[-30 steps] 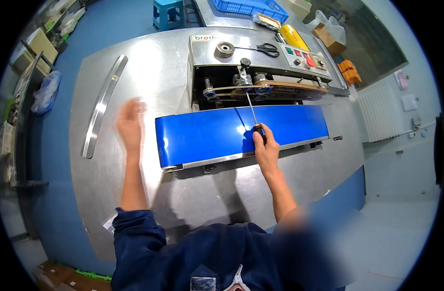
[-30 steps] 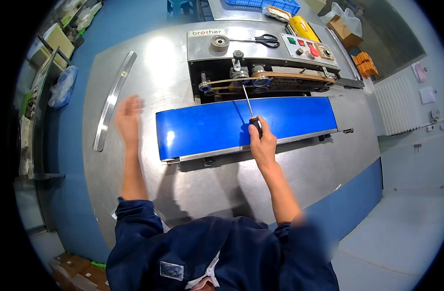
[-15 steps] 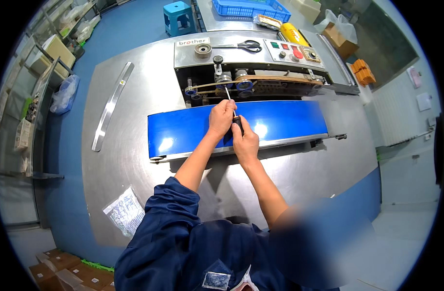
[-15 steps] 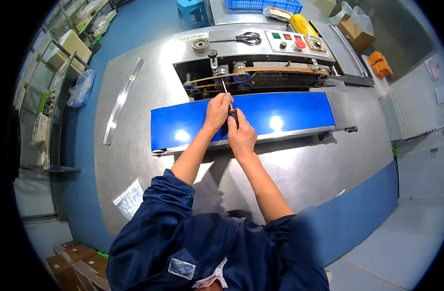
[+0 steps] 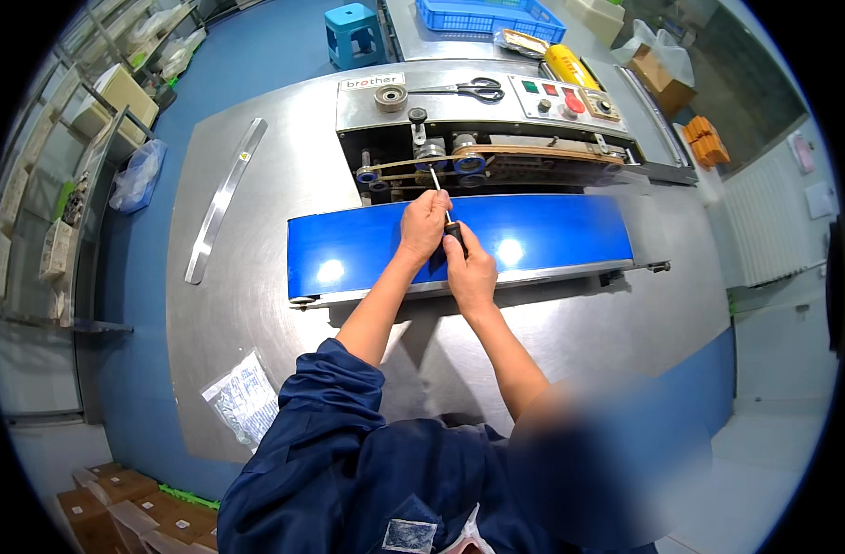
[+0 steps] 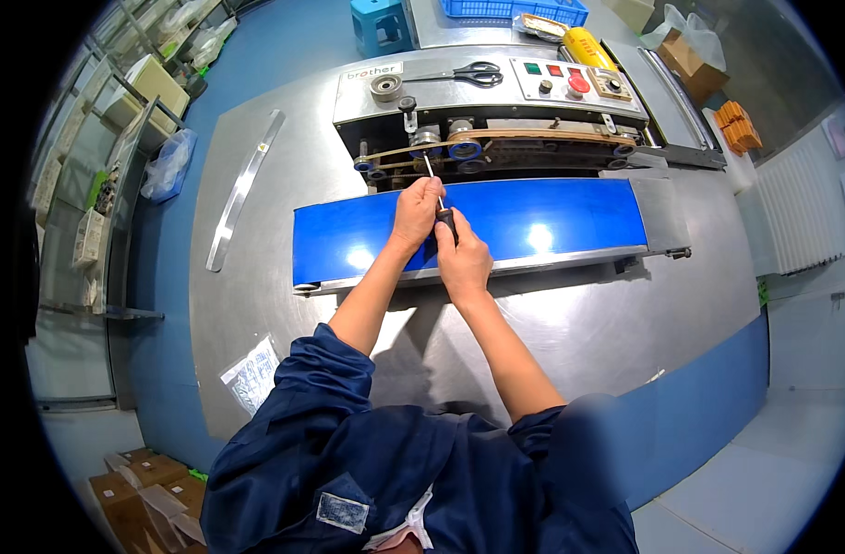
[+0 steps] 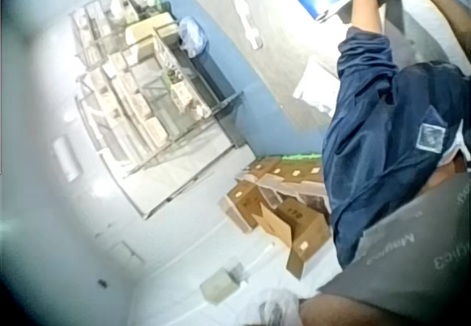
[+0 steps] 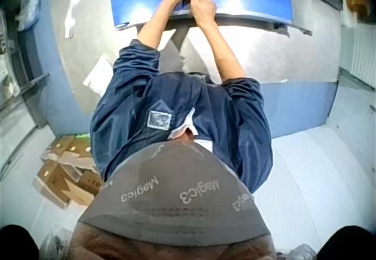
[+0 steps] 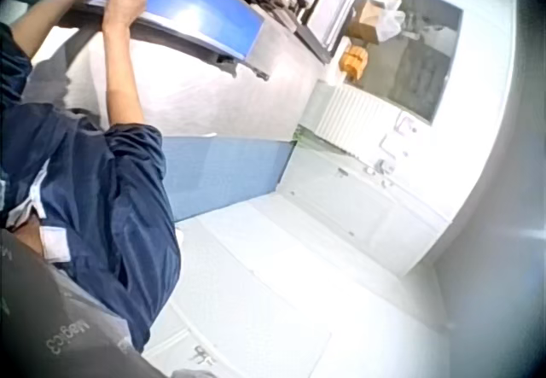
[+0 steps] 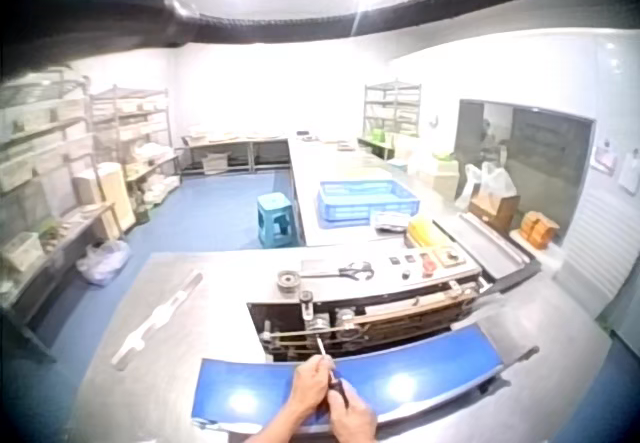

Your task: The person uses a screwdriver to remove screws from a Brother label printer, opens the machine's cover, and adjusts internal components. Afterward, the person retrieves a notebook and pen, opens the notebook, and writes notes on the page.

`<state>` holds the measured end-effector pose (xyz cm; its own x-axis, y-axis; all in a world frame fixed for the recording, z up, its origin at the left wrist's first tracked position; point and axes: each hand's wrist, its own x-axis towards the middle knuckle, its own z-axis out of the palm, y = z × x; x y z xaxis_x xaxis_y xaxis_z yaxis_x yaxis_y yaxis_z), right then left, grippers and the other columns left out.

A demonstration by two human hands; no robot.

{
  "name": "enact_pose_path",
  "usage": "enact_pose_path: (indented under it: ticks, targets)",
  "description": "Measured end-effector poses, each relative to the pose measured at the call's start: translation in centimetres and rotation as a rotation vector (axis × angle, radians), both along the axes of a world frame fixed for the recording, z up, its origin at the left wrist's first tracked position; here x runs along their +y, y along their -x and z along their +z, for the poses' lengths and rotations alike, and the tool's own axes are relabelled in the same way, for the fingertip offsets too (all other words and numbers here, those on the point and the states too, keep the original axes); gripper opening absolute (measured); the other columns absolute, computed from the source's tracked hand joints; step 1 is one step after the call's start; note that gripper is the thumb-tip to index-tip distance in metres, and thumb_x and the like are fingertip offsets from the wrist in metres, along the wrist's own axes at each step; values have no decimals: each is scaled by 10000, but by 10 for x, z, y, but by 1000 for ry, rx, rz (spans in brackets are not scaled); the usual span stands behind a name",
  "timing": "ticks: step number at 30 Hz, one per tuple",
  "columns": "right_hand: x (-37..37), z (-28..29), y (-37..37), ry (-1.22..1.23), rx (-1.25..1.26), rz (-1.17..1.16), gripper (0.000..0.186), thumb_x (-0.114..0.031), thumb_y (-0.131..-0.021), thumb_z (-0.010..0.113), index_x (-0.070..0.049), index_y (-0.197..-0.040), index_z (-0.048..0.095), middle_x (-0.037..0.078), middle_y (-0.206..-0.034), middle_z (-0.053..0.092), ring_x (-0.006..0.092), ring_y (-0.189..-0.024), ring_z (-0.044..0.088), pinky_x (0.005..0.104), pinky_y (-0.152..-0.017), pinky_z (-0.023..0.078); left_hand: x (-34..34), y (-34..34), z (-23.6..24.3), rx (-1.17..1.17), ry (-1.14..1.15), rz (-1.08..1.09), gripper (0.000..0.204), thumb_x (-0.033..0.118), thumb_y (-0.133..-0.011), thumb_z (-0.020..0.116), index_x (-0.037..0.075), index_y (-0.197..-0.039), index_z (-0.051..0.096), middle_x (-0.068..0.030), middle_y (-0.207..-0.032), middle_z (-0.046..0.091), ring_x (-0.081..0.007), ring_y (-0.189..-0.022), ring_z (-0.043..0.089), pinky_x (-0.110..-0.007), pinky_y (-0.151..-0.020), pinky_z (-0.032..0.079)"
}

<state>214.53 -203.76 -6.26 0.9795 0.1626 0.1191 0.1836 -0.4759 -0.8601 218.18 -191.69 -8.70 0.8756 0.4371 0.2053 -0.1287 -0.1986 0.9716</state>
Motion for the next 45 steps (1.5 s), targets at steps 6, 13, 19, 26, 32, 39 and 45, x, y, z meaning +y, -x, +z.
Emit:
enact_pose_path:
  ticks: [6,13,19,26,32,39,45]
  targets:
    - [0,-3,-2,-10,6,-28,384,-309,-888,583,-56,-1176,616,194,-871,681,313,-800,677,394,-717,509,-2,-2,4,61,-25,-1,376,312,-981,489,23,-759,584,-13,-589,523,-81,-542,500,-254,-511,418]
    - [-1,16,8,-1270,905,174,419,-281,-967,504,-82,-1332,453,62,-869,582,99,-622,529,186,-434,401,8,-5,11,5,320,-94,369,315,-979,497,50,-734,575,30,-563,483,-40,-511,450,-219,-462,346]
    - [14,45,20,-1096,796,99,440,-199,-932,531,-49,-1339,462,76,-784,579,118,-506,507,190,-367,386,7,-3,15,5,494,-134,368,317,-994,459,37,-794,590,0,-624,533,-65,-548,488,-219,-505,397]
    - [25,15,24,793,-738,44,507,-101,-754,584,40,-1239,553,98,-711,531,161,-452,541,257,-398,470,9,10,29,143,711,-279,380,342,-1001,425,-6,-945,567,-60,-726,588,-166,-636,585,-304,-619,506]
    - [25,12,21,387,-596,82,518,-134,-786,606,46,-1250,463,114,-780,540,144,-491,549,251,-422,475,13,-2,55,376,1344,-266,328,335,-999,417,94,-788,486,20,-543,376,-133,-473,375,-304,-486,377]
    - [9,34,39,-155,148,-12,245,-180,-797,658,-25,-938,530,111,-742,588,176,-489,552,292,-407,438,9,-7,18,-98,1934,-801,386,366,-1011,332,136,-709,399,50,-513,213,-80,-430,255,-257,-436,248]
    - [15,28,40,759,-534,-13,239,-79,-739,638,46,-897,511,122,-642,551,310,-499,596,405,-486,506,13,9,65,374,833,-335,334,368,-977,464,54,-901,548,-56,-695,583,-212,-680,603,-315,-646,521]
